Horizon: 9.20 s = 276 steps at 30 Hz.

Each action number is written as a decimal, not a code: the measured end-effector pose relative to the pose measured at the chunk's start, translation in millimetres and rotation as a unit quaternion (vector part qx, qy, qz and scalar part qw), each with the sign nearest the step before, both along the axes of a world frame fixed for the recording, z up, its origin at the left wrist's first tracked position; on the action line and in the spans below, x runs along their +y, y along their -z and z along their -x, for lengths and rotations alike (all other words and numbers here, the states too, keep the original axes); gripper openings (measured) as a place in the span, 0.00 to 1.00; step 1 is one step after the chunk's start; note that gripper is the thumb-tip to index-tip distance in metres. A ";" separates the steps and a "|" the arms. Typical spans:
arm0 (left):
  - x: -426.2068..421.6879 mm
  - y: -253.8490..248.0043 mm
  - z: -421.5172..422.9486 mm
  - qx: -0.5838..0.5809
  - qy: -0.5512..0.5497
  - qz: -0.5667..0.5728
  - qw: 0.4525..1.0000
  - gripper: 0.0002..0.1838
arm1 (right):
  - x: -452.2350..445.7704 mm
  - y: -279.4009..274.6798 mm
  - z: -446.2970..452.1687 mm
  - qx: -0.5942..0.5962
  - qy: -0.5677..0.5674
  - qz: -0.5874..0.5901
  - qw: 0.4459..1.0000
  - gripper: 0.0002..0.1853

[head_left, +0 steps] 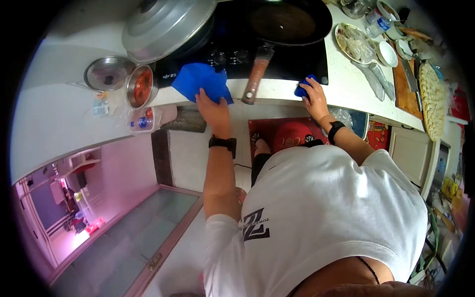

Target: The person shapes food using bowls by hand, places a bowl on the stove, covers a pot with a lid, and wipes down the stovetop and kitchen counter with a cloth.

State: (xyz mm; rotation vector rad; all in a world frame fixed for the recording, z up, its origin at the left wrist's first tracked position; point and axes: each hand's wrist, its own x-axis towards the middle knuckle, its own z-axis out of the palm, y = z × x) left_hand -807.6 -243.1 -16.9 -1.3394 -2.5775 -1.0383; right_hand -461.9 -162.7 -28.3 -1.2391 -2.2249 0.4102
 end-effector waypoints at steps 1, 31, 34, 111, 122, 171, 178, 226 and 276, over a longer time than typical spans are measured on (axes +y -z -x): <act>9.3 -7.6 11.0 0.014 0.006 0.018 1.000 0.42 | -1.0 0.1 7.0 -0.002 0.020 -0.003 1.000 0.27; -4.8 19.9 96.7 -0.358 0.056 -0.097 0.927 0.18 | 23.5 -29.6 288.1 0.147 -0.151 -0.025 0.977 0.24; -1.9 32.6 115.2 -0.311 0.086 -0.124 0.938 0.23 | 35.7 -14.3 332.7 0.129 -0.153 -0.055 0.978 0.22; 36.7 22.1 23.1 0.250 0.263 0.402 0.840 0.40 | 181.2 6.5 13.3 0.112 0.196 -0.035 0.974 0.19; 38.6 -15.8 1.0 0.080 0.256 0.328 0.906 0.19 | 92.7 4.7 -24.4 -0.002 0.055 -0.077 0.995 0.16; 29.4 6.0 11.9 0.198 0.273 0.311 0.888 0.28 | 7.5 -8.4 55.4 -0.002 0.178 -0.039 0.983 0.27; 22.0 13.7 32.9 0.154 0.314 0.238 0.906 0.24 | 5.5 -17.0 133.2 0.175 0.121 0.061 0.975 0.21; 42.4 2.2 173.5 0.010 0.438 0.100 0.893 0.22 | 160.7 -63.3 351.6 -0.108 0.149 0.322 0.929 0.22; 20.1 16.8 200.1 -0.361 0.117 0.073 0.922 0.31 | 38.7 5.5 401.0 -0.060 -0.023 0.049 0.997 0.24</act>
